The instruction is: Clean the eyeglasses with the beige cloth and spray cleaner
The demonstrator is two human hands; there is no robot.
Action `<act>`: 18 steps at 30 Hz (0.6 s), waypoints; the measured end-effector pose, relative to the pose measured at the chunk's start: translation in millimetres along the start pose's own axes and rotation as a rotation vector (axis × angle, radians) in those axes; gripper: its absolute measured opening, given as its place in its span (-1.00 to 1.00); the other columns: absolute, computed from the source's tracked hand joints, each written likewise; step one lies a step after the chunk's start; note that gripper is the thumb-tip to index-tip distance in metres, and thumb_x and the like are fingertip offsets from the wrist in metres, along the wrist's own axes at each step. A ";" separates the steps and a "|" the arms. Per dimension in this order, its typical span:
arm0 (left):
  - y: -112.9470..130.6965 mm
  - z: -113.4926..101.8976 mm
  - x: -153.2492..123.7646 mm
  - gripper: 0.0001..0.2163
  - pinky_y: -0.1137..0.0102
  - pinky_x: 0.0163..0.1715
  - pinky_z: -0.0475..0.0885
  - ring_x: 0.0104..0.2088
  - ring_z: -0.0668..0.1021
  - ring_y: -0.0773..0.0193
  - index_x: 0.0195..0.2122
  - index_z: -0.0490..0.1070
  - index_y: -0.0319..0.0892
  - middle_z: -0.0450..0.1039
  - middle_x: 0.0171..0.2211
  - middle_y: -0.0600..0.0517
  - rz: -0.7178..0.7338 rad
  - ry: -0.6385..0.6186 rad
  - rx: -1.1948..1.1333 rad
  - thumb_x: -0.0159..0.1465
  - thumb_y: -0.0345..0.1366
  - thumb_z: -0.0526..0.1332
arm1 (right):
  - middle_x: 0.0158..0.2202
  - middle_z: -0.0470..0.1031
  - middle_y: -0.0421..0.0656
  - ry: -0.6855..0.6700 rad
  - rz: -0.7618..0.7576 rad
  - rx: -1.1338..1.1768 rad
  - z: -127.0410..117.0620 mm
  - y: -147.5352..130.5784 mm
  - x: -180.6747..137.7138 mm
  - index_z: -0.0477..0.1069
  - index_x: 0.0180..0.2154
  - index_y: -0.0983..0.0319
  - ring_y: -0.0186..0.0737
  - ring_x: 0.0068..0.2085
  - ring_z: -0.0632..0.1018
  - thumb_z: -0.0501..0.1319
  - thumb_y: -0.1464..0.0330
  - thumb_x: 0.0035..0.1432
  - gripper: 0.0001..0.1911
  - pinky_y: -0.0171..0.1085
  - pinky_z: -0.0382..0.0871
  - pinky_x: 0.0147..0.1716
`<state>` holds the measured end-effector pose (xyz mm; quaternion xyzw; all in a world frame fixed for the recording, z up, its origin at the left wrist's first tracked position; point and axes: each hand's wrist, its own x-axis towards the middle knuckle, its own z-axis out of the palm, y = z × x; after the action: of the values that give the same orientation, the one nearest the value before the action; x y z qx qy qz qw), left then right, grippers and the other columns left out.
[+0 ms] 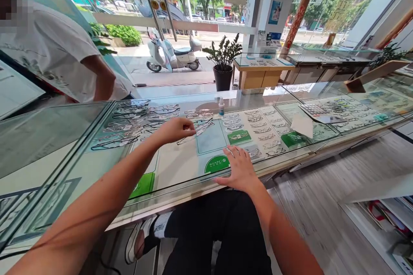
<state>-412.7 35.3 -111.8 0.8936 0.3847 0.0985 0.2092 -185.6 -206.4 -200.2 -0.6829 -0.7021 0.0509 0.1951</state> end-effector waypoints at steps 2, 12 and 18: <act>-13.2 -7.4 -9.1 -0.68 0.36 -0.34 0.30 -0.40 0.46 0.24 -0.39 0.56 -0.15 0.50 -0.44 0.04 0.034 0.115 -0.319 0.23 0.04 0.36 | 0.35 0.50 0.05 -0.082 -0.007 0.171 -25.4 -11.8 14.8 0.51 0.28 0.12 0.23 0.32 0.48 0.38 -0.23 0.17 -0.18 0.12 0.34 0.28; -51.9 -1.7 -22.9 -0.50 0.24 -0.02 0.56 -0.19 0.59 0.24 -0.32 0.45 -0.16 0.59 -0.20 -0.01 -0.023 0.472 -1.081 0.11 0.18 0.52 | -0.41 0.51 -0.27 0.099 -0.195 0.626 -11.7 -99.7 209.0 0.53 -0.21 0.15 -0.28 -0.40 0.43 0.25 0.06 0.40 -0.70 -0.24 0.29 -0.30; -55.9 7.5 -23.2 -0.57 0.28 -0.06 0.57 -0.13 0.61 0.18 -0.25 0.49 -0.14 0.58 -0.19 -0.03 0.046 0.482 -0.987 0.25 0.15 0.45 | -0.48 0.46 -0.27 0.072 -0.219 0.935 18.8 -91.2 223.5 0.40 -0.32 0.13 -0.27 -0.44 0.46 0.27 -0.14 0.35 -0.51 -0.26 0.32 -0.38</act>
<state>-462.2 50.7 -144.0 0.6499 0.3101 0.4737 0.5070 -275.7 10.4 -140.9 -0.4456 -0.6645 0.3165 0.5096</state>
